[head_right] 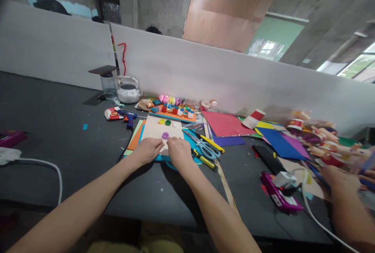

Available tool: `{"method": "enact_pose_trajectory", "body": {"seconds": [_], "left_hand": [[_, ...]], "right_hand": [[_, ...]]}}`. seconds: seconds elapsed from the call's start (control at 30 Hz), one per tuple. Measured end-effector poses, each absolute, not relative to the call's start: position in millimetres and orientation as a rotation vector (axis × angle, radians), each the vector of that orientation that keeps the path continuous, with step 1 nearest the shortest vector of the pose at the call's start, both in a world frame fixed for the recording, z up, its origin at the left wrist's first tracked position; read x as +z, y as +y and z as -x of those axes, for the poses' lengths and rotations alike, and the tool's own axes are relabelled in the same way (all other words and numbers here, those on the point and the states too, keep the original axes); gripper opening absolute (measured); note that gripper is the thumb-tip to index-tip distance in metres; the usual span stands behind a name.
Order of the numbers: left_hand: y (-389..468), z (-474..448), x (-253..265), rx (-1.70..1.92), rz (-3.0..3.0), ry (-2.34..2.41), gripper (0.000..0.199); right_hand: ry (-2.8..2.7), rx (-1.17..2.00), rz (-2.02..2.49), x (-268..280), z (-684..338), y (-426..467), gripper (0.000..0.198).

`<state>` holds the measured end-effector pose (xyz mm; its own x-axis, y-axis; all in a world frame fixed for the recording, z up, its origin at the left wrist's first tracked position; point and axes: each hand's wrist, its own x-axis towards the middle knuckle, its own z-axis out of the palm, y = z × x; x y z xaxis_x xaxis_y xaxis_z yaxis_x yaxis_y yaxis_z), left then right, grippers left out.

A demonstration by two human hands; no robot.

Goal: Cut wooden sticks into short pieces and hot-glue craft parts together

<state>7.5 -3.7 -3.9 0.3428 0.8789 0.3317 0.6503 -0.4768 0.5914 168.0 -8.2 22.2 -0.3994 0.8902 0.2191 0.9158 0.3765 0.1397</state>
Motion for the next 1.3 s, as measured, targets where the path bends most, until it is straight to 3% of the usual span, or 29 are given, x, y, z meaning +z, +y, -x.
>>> {"method": "enact_pose_trajectory", "body": {"seconds": [0.4,0.6,0.8,1.3], "left_hand": [[-0.5,-6.1,1.1,0.979,-1.918,1.076,0.026],[-0.2,-5.4,-1.4,1.014,-1.81,1.032,0.024],[-1.2,-6.2,-1.5,1.038,-1.776,0.987,0.024],[-5.8,-6.3,7.8,1.226,-1.644,0.917,0.023]], "right_hand": [[-2.328,-0.302,1.945,20.6,-232.3,31.0,0.032],[-2.31,-0.164,2.119,40.6,-248.6,4.0,0.031],[-2.476,-0.074,2.14,39.4,-256.7,-36.2,0.048],[-2.609,-0.057,2.074,25.1,-252.7,-44.5,0.034]]}}
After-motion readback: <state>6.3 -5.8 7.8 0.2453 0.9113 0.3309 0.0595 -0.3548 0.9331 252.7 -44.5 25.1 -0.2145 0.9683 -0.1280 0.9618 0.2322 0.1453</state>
